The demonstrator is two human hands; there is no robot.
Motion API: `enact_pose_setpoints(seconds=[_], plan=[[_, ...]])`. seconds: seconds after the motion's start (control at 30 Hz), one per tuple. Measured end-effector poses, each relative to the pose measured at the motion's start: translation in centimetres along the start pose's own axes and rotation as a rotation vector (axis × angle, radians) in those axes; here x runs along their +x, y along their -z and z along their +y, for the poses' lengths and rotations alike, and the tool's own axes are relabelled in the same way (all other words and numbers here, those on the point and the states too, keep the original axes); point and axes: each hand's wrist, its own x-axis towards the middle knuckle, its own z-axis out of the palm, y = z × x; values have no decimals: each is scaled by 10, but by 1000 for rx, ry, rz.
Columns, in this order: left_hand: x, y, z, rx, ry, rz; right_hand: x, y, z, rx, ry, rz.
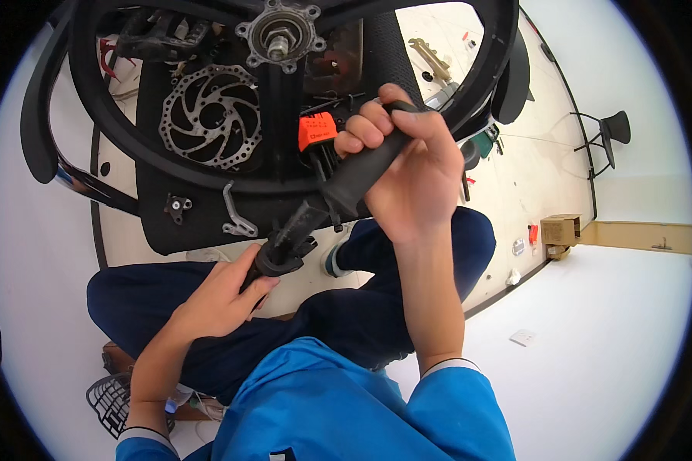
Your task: The person assembles a motorcycle brake lever by inserting a pin and securing it with a clip. They use a small tool to adjust the components and ensure the parts are properly aligned.
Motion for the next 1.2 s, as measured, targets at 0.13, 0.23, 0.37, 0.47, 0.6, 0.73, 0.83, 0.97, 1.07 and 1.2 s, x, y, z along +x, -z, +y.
enact_pose_setpoints(seconds=[0.13, 0.23, 0.37, 0.47, 0.6, 0.73, 0.83, 0.97, 1.07, 1.2], plan=[[-2, 1, 4, -55, 33, 3, 5, 11, 3, 257, -131, 227], [-3, 1, 4, -66, 14, 8, 8, 15, 0, 81, -45, 225], [-3, 1, -1, -54, -1, 10, 22, 14, -5, -405, 232, 295], [-3, 1, 1, -45, 1, 13, 37, 20, -13, -623, 267, 256], [-2, 2, -4, -49, -33, 33, 58, 25, -10, -916, 281, 191], [-2, 2, -4, -54, -28, 56, 61, 25, 9, -1230, 552, 73], [-2, 2, -4, -110, 7, 26, 58, 24, 24, -1310, 633, 15], [-1, 2, -3, -254, 31, -27, 61, 47, 37, -1324, 553, 97], [0, 3, -7, -365, 3, -58, 53, 56, 36, -1583, 520, 72], [-2, 5, -9, -473, 15, -59, 54, 49, 20, -1917, 590, -94]])
